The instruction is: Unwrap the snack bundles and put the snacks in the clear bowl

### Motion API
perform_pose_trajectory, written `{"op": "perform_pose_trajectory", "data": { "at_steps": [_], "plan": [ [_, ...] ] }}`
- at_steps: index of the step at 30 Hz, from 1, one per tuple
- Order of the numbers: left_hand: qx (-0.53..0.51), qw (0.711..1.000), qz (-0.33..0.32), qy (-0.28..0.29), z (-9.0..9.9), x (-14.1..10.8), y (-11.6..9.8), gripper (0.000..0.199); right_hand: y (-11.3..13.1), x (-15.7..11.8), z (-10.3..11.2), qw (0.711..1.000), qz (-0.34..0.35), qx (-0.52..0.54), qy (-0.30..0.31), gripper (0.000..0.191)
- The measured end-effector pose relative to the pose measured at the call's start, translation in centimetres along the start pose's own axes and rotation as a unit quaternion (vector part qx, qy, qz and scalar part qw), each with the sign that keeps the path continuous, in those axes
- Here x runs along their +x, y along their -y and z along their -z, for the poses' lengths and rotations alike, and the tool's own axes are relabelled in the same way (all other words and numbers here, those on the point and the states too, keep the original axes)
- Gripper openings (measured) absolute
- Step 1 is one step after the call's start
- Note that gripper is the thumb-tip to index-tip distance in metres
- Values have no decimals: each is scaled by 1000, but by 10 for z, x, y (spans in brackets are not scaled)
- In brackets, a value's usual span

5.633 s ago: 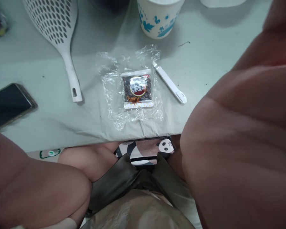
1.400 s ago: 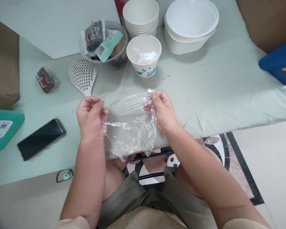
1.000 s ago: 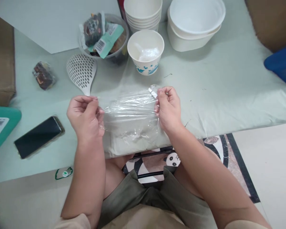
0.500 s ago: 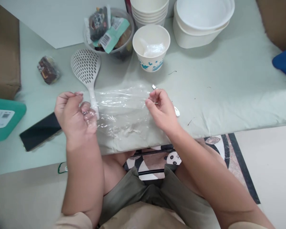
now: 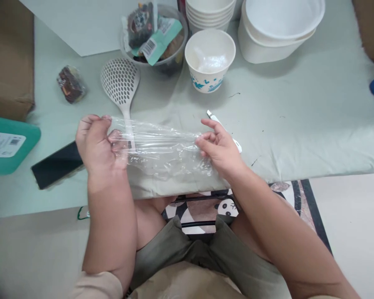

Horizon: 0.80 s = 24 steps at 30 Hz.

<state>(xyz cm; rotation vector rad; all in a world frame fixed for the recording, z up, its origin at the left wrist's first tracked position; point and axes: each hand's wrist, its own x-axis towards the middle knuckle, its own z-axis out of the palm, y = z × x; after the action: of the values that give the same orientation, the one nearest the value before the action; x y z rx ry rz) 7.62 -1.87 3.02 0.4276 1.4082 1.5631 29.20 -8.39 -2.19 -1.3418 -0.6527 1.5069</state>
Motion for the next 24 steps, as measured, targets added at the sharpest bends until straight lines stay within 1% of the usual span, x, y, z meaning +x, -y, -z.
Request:
{"op": "perform_pose_trajectory", "data": {
  "at_steps": [3, 6, 8, 9, 11, 14, 15, 16, 17, 18, 20, 22, 23, 24],
  "plan": [
    [30, 999, -20, 8, 2, 3, 3, 24, 0, 6, 8, 998, 37, 6, -44, 48],
    [36, 997, -35, 60, 5, 2, 11, 18, -4, 10, 16, 997, 61, -1, -54, 40],
    [33, 993, -23, 107, 7, 0, 17, 23, -7, 14, 20, 995, 80, 11, -62, 37],
    [37, 991, -6, 132, 7, -1, 20, 28, -9, 16, 21, 994, 89, 19, -67, 36],
    [63, 982, 35, 175, 9, -3, 27, 46, -11, 21, 23, 992, 102, 31, -73, 34],
    [145, 954, 107, 238, 11, -4, 35, 80, -12, 30, 25, 992, 106, 21, -67, 29],
    [169, 943, 122, 258, 11, -5, 36, 88, -11, 34, 25, 992, 106, 13, -63, 28],
    [187, 934, 129, 276, 12, -5, 37, 93, -11, 37, 24, 992, 108, 5, -59, 27],
    [199, 926, 132, 292, 12, -5, 38, 91, -10, 39, 23, 992, 112, -1, -54, 27],
    [207, 920, 130, 306, 12, -5, 38, 83, -9, 40, 22, 992, 116, -5, -49, 28],
    [215, 917, 111, 318, 11, -6, 39, 52, -8, 41, 17, 992, 120, -8, -37, 33],
    [219, 922, 81, 310, 9, -8, 40, 24, -9, 37, 10, 992, 121, -12, -26, 45],
    [221, 925, 69, 301, 8, -8, 40, 15, -10, 35, 6, 992, 121, -17, -21, 52],
    [223, 928, 60, 293, 7, -9, 40, 11, -12, 32, 3, 992, 120, -26, -16, 61]
  ]
}}
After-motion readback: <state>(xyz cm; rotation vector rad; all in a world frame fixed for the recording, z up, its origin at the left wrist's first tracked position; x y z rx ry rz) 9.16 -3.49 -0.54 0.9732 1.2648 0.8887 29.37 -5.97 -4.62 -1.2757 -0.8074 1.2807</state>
